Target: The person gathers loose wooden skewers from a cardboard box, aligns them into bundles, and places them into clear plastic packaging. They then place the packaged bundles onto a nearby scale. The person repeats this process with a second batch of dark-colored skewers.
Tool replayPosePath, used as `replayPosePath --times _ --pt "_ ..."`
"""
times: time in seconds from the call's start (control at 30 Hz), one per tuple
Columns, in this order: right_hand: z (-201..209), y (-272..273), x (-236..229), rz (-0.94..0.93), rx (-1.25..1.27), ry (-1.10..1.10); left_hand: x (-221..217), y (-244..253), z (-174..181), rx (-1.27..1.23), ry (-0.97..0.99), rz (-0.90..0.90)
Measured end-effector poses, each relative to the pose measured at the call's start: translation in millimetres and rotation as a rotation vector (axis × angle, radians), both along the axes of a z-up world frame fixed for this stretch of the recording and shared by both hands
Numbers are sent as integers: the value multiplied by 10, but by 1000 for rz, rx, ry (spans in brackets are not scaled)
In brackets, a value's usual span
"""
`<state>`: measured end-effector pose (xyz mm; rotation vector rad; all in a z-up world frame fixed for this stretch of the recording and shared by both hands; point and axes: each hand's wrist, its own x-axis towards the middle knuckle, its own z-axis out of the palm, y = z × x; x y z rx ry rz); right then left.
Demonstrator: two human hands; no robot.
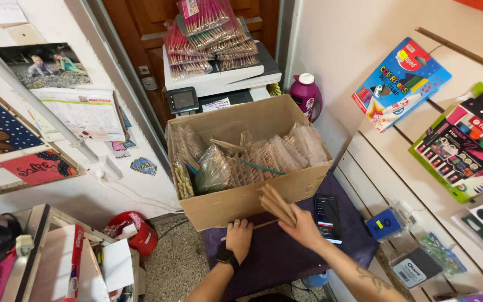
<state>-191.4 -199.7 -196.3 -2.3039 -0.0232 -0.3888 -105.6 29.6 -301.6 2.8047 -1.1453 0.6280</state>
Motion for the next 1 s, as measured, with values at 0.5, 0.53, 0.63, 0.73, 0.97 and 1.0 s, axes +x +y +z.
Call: replayPosePath --times 0.5,0.53,0.63,0.73,0.97,1.0 --pt "1117 135 682 656 1538 370 -219 372 2835 -460 -559 -559" --pt "1352 291 667 657 1537 376 -63 274 2838 -461 -559 -554" --pt "1630 569 753 250 1477 356 293 79 2907 -484 -601 -546" --pt "1261 461 1001 329 1416 321 366 54 3128 -393 -559 -527" --pt "1689 523 916 482 1325 268 527 83 3151 -1197 490 -445" --pt "1726 526 932 505 1320 271 571 48 3091 -1453 696 -340"
